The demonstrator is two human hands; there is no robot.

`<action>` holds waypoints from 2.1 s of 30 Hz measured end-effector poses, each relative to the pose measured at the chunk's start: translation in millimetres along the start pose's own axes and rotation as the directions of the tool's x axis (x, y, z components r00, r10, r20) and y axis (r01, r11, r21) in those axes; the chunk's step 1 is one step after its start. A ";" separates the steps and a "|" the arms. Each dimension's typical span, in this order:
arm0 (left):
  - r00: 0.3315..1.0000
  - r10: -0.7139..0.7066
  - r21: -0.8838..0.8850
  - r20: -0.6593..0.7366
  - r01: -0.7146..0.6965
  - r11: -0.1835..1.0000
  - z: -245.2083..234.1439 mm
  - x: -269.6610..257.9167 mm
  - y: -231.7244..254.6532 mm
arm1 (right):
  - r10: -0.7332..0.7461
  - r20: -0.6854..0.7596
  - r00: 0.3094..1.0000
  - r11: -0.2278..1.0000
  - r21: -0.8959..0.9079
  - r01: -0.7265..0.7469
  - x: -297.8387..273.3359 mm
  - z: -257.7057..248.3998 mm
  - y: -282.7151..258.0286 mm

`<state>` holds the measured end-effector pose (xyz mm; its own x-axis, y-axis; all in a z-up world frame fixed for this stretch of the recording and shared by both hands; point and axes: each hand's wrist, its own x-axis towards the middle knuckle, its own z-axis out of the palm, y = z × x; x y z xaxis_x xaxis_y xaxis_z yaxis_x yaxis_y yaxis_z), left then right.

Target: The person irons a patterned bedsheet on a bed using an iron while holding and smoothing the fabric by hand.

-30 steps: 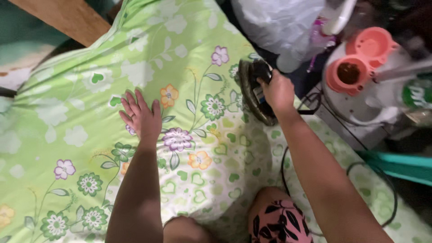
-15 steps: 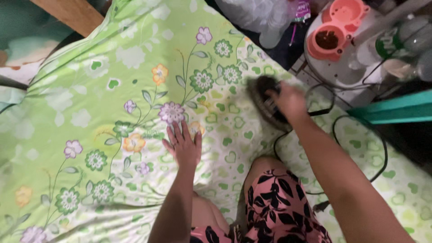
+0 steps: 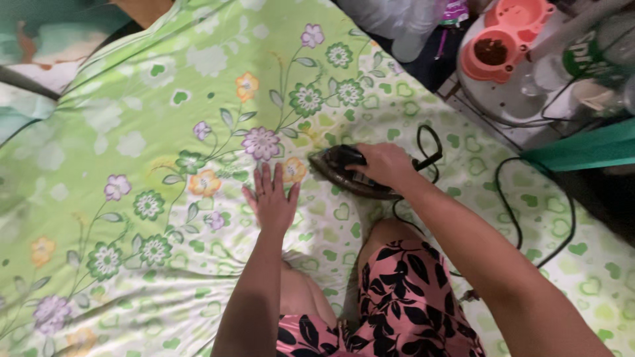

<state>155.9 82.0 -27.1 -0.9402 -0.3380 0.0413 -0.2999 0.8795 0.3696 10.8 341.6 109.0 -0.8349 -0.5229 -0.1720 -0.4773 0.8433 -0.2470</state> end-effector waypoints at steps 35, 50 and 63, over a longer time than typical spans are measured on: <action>0.892 -0.315 -0.094 -0.323 0.301 0.949 -47.7 -38.6 -103.1 | -0.437 0.015 0.899 0.897 -0.068 0.437 129.3 13.6 -137.7; 0.865 -0.313 -0.121 -0.393 0.289 0.950 -41.2 -39.0 -99.8 | -0.348 -0.239 0.906 0.925 -0.241 0.292 216.5 27.4 -199.1; 0.844 -0.294 -0.148 -0.448 0.254 0.956 -32.8 -40.9 -103.8 | -0.561 0.177 0.809 0.802 -0.126 0.584 134.7 16.6 -193.0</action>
<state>230.7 -6.5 -36.7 -0.6334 -0.6940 0.3424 -0.5017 0.7051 0.5012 -5.1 106.3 117.7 -0.3588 -0.9179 -0.1693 -0.9049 0.3866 -0.1779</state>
